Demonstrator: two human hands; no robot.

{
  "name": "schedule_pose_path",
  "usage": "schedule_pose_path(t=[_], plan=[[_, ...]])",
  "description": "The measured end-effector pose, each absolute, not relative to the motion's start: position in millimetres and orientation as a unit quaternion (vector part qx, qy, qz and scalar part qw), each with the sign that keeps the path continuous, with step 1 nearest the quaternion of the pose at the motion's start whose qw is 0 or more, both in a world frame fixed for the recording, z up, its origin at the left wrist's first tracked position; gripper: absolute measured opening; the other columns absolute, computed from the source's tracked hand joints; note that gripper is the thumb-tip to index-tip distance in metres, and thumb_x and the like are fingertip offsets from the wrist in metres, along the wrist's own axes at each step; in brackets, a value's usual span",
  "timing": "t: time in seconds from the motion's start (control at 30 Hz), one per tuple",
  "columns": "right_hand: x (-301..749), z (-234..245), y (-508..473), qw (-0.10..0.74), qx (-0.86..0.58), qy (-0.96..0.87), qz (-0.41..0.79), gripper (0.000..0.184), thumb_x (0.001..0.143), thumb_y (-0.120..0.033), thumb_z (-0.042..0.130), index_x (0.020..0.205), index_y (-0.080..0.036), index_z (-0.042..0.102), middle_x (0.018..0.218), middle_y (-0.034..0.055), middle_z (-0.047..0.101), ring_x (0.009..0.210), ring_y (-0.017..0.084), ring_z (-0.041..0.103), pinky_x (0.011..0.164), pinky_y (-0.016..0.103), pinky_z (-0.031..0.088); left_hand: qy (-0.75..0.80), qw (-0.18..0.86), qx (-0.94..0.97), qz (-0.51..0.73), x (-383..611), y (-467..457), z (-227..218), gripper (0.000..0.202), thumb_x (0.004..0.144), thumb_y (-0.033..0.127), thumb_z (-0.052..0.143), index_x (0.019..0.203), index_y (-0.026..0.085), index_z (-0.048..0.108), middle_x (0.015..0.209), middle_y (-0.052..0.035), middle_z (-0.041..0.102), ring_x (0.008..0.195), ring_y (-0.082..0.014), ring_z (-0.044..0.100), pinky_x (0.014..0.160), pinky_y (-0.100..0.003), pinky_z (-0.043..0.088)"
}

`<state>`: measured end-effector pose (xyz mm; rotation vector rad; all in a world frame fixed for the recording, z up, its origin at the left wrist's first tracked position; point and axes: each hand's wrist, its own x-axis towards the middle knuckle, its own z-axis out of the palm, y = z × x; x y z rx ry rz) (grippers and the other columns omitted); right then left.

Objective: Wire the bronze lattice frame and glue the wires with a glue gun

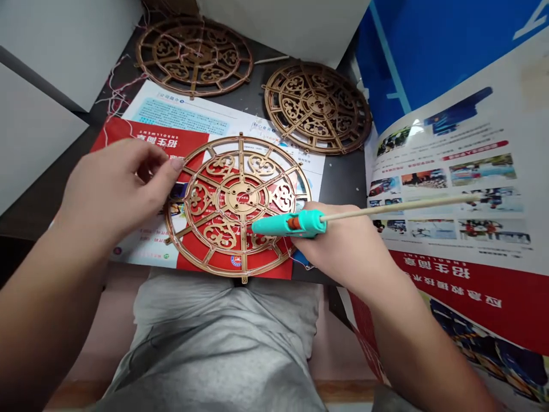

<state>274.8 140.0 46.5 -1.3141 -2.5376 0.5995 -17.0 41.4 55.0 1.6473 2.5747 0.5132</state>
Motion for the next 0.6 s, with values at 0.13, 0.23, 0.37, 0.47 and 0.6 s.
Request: schedule_pose_path(t=[0.13, 0.23, 0.37, 0.47, 0.6], plan=[[267, 53, 148, 0.104, -0.375, -0.907, 0.160, 0.022, 0.076, -0.023, 0.066, 0.063, -0.022, 0.049, 0.058, -0.0009, 0.055, 0.051, 0.012, 0.039, 0.054, 0.030, 0.023, 0.701, 0.158, 0.607, 0.338, 8, 49, 76, 0.030, 0.098, 0.046, 0.054, 0.109, 0.022, 0.069, 0.102, 0.0060, 0.068, 0.088, 0.0010, 0.058, 0.078, -0.013, 0.043], [261, 55, 153, 0.116, -0.325, -0.930, 0.126, 0.025, 0.079, -0.026, 0.065, 0.061, -0.020, 0.049, 0.060, 0.0002, 0.055, 0.055, 0.013, 0.042, 0.057, 0.031, 0.024, 0.560, 0.300, 0.665, 0.393, 28, 67, 94, 0.037, 0.097, 0.039, 0.052, 0.128, 0.020, 0.060, 0.121, 0.0070, 0.065, 0.110, 0.0003, 0.064, 0.092, -0.009, 0.049], [250, 59, 158, 0.097, -0.287, -0.945, 0.119, 0.010, 0.083, -0.030, 0.067, 0.078, -0.022, 0.068, 0.081, 0.0043, 0.069, 0.076, 0.020, 0.060, 0.068, 0.033, 0.036, 0.514, 0.390, 0.659, 0.387, 75, 89, 137, 0.076, 0.094, 0.052, 0.002, 0.139, 0.019, 0.054, 0.116, 0.0136, 0.063, 0.115, 0.0000, 0.065, 0.090, -0.010, 0.045], [245, 65, 159, 0.128, -0.259, -0.952, 0.099, 0.011, 0.083, -0.030, 0.069, 0.092, -0.022, 0.069, 0.099, 0.0080, 0.071, 0.097, 0.025, 0.063, 0.081, 0.036, 0.042, 0.595, 0.463, 0.562, 0.340, 110, 98, 167, 0.117, 0.071, 0.062, -0.031, 0.131, 0.017, 0.059, 0.095, 0.0101, 0.063, 0.097, 0.0007, 0.070, 0.075, -0.009, 0.042], [245, 69, 158, 0.109, -0.307, -0.939, 0.109, 0.013, 0.076, -0.025, 0.073, 0.085, -0.021, 0.065, 0.099, 0.0096, 0.071, 0.092, 0.025, 0.063, 0.081, 0.036, 0.044, 0.421, 0.402, 0.757, 0.296, 118, 113, 168, 0.131, 0.055, 0.054, -0.042, 0.106, -0.006, 0.063, 0.081, 0.0016, 0.053, 0.093, -0.0034, 0.069, 0.067, -0.010, 0.028]])
